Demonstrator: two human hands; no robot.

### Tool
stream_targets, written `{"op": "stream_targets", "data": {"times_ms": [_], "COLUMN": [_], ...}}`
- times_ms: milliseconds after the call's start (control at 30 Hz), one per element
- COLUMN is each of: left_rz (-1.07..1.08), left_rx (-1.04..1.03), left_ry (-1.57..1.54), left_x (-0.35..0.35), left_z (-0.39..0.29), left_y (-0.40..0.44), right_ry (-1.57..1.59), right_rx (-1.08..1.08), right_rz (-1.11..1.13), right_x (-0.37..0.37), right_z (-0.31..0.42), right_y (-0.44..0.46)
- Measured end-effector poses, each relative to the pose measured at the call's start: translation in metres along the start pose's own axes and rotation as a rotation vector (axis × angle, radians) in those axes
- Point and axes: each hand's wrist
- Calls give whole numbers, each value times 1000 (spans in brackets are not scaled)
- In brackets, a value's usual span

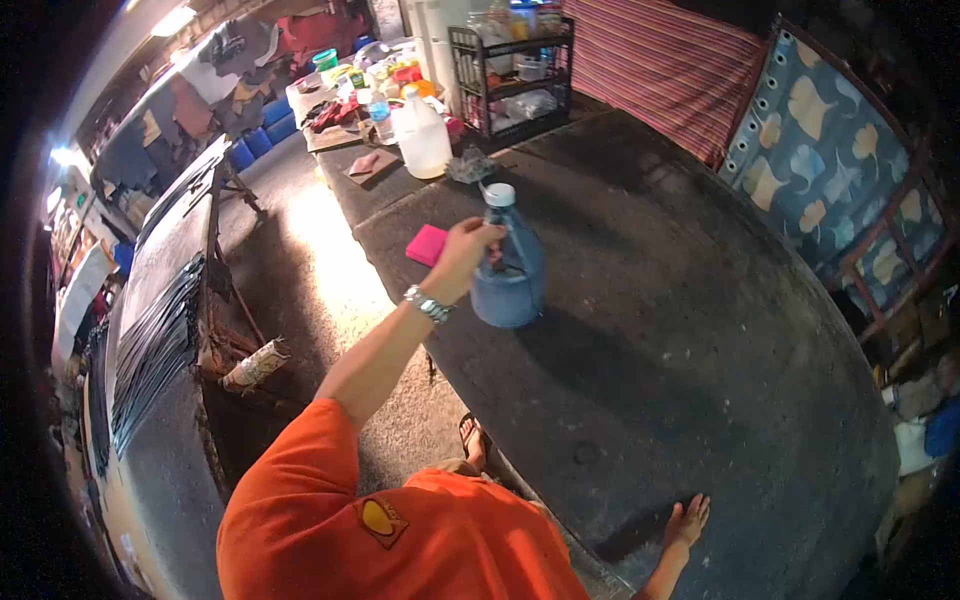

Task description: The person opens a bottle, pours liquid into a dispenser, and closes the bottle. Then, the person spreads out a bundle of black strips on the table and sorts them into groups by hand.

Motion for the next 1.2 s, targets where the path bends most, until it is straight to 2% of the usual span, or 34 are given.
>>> {"op": "stream_targets", "data": {"times_ms": [100,200,300,367,400,500,567,633,700,767,800,867,900,933,967,1000,1033,1100,1200], "left_rz": [14,5,5,-16,-25,-21,-65,-241,-365,-445,-437,-366,-191,-182,-193,-239,-290,-365,-528], "left_rx": [-72,-170,-277,-343,-341,-297,-381,-567,-730,-665,-598,-297,-147,-56,-44,128,213,389,291], "left_ry": [-16,94,132,142,254,473,562,540,530,663,685,738,640,687,633,762,810,601,540], "left_x": [1,7,21,29,31,32,39,56,80,110,126,158,171,177,190,180,183,190,208], "left_z": [20,39,58,81,71,47,49,49,42,35,53,92,102,119,153,125,129,132,133], "left_y": [51,87,117,132,123,109,99,77,38,-22,-50,-115,-152,-189,-218,-251,-275,-314,-369], "right_ry": [-116,-158,17,66,94,61,168,284,356,482,554,601,622,646,662,669,609,629,548], "right_rx": [-168,-214,-415,-394,-376,-279,-188,67,443,517,562,842,983,1041,1097,1155,1206,1372,1487], "right_rz": [141,139,168,65,21,13,36,9,-91,54,135,121,124,196,272,347,412,507,743], "right_x": [-3,-29,14,11,4,-18,30,18,-9,32,43,27,21,17,15,14,14,-1,3], "right_z": [14,-1,57,82,97,152,252,294,329,392,417,442,454,464,471,478,485,490,495], "right_y": [12,25,22,31,37,77,66,73,74,40,20,-8,-24,-43,-63,-84,-104,-135,-181]}}
Point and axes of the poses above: each hand's wrist, its own y-axis towards the middle knuckle, its own x-axis out of the back of the hand, z = x × y, and after that the axes turned 7 degrees about -z, right-handed
